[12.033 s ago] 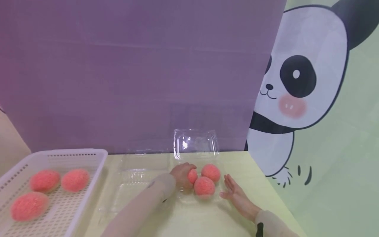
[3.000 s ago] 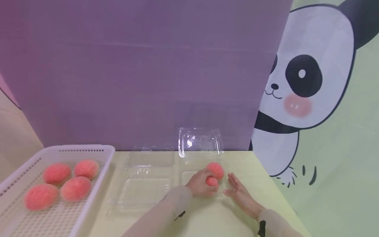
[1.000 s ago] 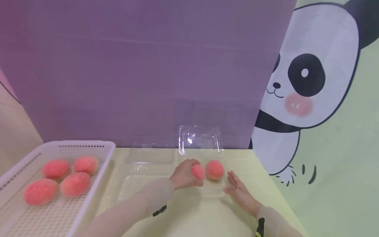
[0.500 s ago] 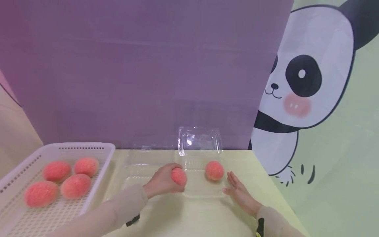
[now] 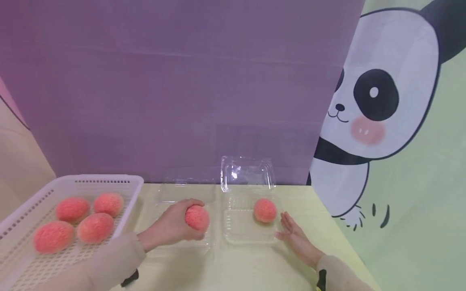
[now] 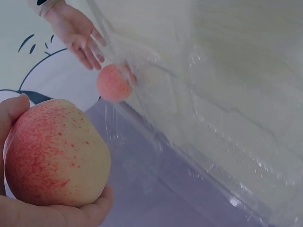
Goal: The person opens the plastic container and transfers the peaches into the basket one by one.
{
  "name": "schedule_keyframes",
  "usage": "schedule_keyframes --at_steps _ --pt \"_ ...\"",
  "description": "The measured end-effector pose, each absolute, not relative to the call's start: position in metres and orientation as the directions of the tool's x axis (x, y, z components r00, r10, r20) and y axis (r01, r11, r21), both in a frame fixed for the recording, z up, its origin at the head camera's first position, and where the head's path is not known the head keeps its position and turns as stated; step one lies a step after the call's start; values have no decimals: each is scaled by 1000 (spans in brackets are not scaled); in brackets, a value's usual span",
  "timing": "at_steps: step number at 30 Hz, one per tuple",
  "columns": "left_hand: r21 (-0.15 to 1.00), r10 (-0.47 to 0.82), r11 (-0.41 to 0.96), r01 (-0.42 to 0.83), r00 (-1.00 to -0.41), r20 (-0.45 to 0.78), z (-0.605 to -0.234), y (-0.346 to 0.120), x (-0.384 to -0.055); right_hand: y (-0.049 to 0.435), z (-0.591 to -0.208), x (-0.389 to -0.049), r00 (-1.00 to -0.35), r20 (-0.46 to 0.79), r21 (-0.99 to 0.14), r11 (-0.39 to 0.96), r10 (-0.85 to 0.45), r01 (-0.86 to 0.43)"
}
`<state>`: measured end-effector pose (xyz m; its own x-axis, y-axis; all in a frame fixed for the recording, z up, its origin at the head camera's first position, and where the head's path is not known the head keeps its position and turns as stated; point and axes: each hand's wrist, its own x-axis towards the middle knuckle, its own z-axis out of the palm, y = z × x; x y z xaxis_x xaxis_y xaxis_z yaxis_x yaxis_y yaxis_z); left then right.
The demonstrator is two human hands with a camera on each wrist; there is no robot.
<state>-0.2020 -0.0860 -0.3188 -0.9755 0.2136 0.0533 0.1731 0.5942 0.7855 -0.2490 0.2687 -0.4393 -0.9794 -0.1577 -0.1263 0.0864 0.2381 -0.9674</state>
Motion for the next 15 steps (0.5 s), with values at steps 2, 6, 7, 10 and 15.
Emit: schedule_keyframes --at_steps 2,6,7,10,15 --pt "780 200 601 173 -978 63 -314 -95 -200 269 -440 -249 -979 -130 -967 237 -154 91" --pt "756 203 621 207 -974 100 -304 -118 -196 268 -440 -250 -979 -133 -967 238 -153 94" --pt "746 201 632 211 -974 106 -301 -124 -195 268 -440 -251 -979 -133 -966 240 -153 94" --pt "719 193 661 217 -974 116 -294 -143 -192 267 -439 -250 -978 -136 -965 245 -156 96" --pt "694 142 703 157 -987 79 -283 -174 -188 268 -438 -249 -978 -143 -964 246 -153 102"
